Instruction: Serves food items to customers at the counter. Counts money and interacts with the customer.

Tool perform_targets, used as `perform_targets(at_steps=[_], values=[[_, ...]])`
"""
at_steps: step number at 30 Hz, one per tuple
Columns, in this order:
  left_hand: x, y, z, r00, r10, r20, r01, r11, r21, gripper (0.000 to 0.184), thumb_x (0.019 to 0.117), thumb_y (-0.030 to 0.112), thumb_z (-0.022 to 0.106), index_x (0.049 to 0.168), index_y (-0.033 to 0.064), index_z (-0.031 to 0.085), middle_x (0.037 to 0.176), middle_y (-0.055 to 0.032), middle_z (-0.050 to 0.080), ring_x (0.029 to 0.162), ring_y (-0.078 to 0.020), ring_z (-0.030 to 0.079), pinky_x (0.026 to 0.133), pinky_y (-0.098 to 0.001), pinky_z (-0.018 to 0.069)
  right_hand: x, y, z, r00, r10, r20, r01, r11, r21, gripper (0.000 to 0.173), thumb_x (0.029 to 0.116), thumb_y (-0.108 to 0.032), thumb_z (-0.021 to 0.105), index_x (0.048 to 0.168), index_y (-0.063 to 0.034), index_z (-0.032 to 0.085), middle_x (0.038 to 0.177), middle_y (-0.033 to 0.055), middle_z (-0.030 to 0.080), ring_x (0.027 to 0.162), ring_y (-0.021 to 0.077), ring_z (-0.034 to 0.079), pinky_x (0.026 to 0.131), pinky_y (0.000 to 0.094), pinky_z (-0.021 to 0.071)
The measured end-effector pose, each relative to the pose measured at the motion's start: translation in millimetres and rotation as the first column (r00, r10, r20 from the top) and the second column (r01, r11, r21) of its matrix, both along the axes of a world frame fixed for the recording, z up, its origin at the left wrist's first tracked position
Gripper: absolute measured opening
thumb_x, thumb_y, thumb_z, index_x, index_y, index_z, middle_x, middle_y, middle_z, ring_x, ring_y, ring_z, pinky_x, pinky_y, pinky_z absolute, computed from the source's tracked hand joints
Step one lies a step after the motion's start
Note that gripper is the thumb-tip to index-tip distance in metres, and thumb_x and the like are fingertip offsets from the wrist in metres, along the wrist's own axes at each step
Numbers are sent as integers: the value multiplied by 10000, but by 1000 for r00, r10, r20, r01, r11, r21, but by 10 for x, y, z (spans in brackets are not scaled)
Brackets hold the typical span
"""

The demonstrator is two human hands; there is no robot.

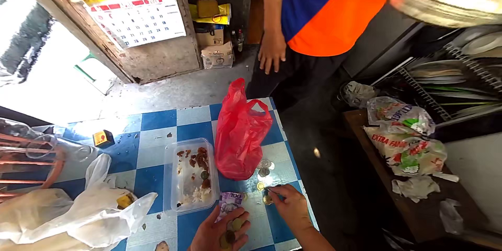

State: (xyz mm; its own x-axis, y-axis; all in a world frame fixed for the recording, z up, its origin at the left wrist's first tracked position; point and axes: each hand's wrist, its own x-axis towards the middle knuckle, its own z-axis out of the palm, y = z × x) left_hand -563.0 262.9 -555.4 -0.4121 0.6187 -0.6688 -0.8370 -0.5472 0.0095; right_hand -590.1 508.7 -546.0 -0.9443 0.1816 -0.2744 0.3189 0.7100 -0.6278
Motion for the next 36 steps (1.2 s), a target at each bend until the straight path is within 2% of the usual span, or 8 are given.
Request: perform_targets(at_steps=[7, 10, 16, 21, 25, 31, 34, 36], values=[[4, 325, -21, 999, -15, -37, 17, 998, 64, 632, 1106, 395, 100, 1363, 46, 560, 1314, -162, 661, 1185, -304, 665, 984, -430, 552, 276, -142, 120, 950, 34, -310, -57, 996, -67, 137, 865, -137, 721, 933, -51, 803, 885, 123, 732, 717, 208, 690, 650, 359, 592], [-20, 399, -5, 999, -31, -24, 31, 999, 28, 574, 1127, 352, 130, 1308, 48, 581, 1174, -132, 708, 1058, -254, 706, 926, -389, 579, 448, -122, 365, 970, 193, -150, -221, 955, -198, 253, 876, -191, 770, 1084, -50, 795, 1016, 153, 742, 905, 258, 715, 812, 400, 597], [52, 354, -22, 997, -70, 41, 70, 998, -6, 476, 1135, 275, 217, 1204, 35, 622, 1122, -150, 731, 1015, -268, 732, 881, -364, 603, 281, 182, 14, 989, 108, -99, -98, 990, 98, 266, 920, 13, 648, 1161, -8, 759, 1112, 230, 719, 993, 367, 718, 899, 484, 590], [40, 350, -29, 996, -89, 28, 89, 996, 2, 452, 1132, 254, 239, 1258, 28, 609, 1156, -157, 718, 1048, -276, 721, 915, -377, 591, 82, 174, -154, 922, 386, -38, -376, 914, 152, 400, 918, 81, 583, 1249, -84, 738, 1330, 208, 654, 1255, 401, 612, 1048, 498, 518], [18, 343, -7, 996, -84, 26, 84, 996, -8, 428, 1131, 256, 252, 1281, 30, 583, 1175, -156, 706, 1052, -280, 716, 916, -384, 588, 54, 218, -227, 893, 435, -118, -409, 892, 194, 273, 914, 59, 646, 1131, -44, 776, 1208, 199, 716, 1171, 387, 668, 1008, 472, 551], [-19, 358, -3, 995, -97, 33, 98, 994, -38, 447, 1135, 284, 233, 1317, 34, 557, 1173, -149, 704, 1038, -266, 718, 892, -367, 592, 40, 211, -136, 903, 368, -220, -313, 916, 250, 270, 939, 64, 581, 1103, -5, 784, 1032, 189, 770, 1011, 387, 737, 931, 496, 584], [-60, 412, 19, 996, -80, 44, 82, 995, -54, 417, 1135, 266, 256, 1320, 40, 553, 1165, -149, 703, 1028, -264, 720, 873, -364, 598, 226, 30, -30, 885, 301, -355, -256, 952, 167, 249, 919, -8, 588, 1068, -10, 788, 967, 149, 775, 923, 330, 752, 856, 459, 613], [-85, 450, 57, 997, -70, 38, 72, 995, -71, 458, 1139, 290, 217, 1307, 46, 566, 1130, -135, 709, 996, -244, 720, 865, -357, 595, 399, -106, 95, 874, 300, -382, -313, 949, 29, 249, 933, -76, 602, 1091, -26, 788, 1030, 122, 778, 978, 287, 749, 891, 427, 608]])
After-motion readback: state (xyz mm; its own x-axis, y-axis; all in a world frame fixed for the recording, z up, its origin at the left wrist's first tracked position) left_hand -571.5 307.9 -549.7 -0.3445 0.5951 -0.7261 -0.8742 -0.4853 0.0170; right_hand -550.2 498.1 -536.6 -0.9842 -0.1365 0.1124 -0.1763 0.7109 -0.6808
